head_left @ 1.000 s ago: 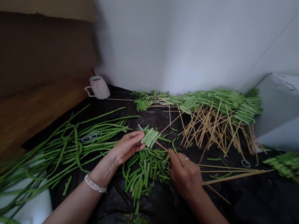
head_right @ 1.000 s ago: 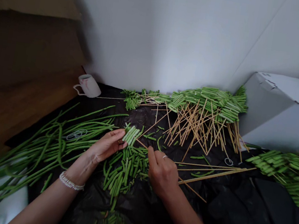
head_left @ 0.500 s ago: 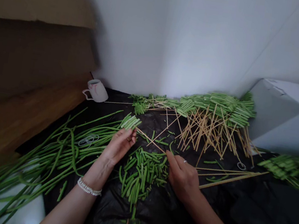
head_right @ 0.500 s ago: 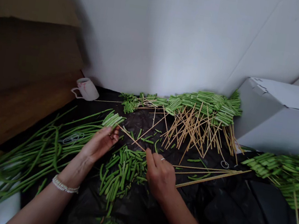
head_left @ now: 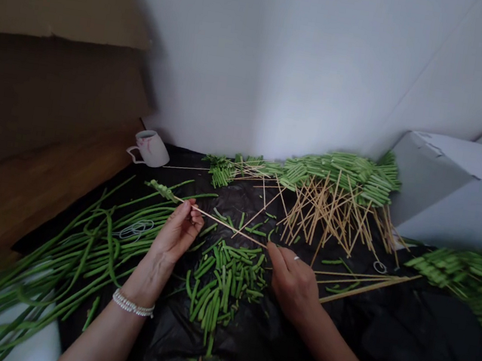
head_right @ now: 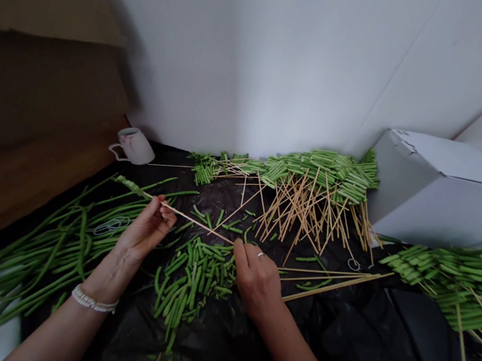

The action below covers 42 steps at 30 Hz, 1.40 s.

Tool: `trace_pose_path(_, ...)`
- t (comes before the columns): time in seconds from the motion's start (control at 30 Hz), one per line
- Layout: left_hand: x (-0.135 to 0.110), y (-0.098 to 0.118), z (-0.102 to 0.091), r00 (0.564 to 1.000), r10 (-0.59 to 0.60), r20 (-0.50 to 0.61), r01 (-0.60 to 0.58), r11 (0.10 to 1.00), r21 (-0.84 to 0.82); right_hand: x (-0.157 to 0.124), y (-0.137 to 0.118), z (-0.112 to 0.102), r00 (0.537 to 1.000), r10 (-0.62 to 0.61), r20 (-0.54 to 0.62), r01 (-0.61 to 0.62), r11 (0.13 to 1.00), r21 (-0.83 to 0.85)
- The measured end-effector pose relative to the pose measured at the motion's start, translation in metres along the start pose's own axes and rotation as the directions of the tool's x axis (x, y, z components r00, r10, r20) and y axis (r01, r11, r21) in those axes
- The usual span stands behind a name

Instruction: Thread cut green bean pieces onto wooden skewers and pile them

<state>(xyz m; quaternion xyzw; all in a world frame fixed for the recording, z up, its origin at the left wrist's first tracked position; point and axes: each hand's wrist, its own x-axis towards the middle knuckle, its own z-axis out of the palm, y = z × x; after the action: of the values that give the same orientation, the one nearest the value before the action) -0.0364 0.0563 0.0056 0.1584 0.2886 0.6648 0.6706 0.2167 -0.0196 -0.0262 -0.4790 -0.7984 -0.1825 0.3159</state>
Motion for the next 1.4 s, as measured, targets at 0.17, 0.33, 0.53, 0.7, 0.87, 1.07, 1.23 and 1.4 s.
trace_pose_path(0.17,-0.012,-0.008,0.003,0.977,-0.095,0.191,0.08,0.993,0.085,0.006,-0.006,-0.004,0.971,0.216,0.098,-0.236,0.917,0.323)
trace_pose_path(0.33,-0.015,-0.01,0.004,0.965,-0.186,0.184,0.161,0.976,0.146,0.015,0.006,-0.013,0.826,0.519,0.221,-0.528,0.575,0.625)
trace_pose_path(0.53,-0.012,-0.011,0.003,0.963,-0.209,0.172,0.189,0.974,0.125,0.024,0.044,-0.025,0.642,0.76,0.1,-0.573,0.389,0.721)
trace_pose_path(0.7,-0.012,-0.013,0.003,0.96,-0.236,0.151,0.221,0.969,0.113,0.024,0.065,-0.027,0.525,0.847,0.086,-0.58,0.282,0.765)
trace_pose_path(0.87,-0.012,-0.013,0.003,0.958,-0.253,0.137,0.241,0.965,0.101,0.023,0.076,-0.021,0.463,0.867,0.185,-0.515,0.094,0.852)
trace_pose_path(1.07,-0.012,-0.014,0.005,0.955,-0.271,0.122,0.26,0.961,0.098,0.023,0.074,-0.02,0.467,0.863,0.193,-0.486,0.068,0.871)
trace_pose_path(1.23,-0.012,-0.016,0.005,0.953,-0.279,0.116,0.268,0.958,0.102,0.026,0.066,-0.034,0.625,0.717,0.309,-0.631,0.231,0.741)
trace_pose_path(1.4,-0.012,-0.017,0.003,0.949,-0.288,0.125,0.275,0.955,0.109,0.027,0.062,-0.048,0.718,0.223,0.659,-0.633,0.603,0.486)
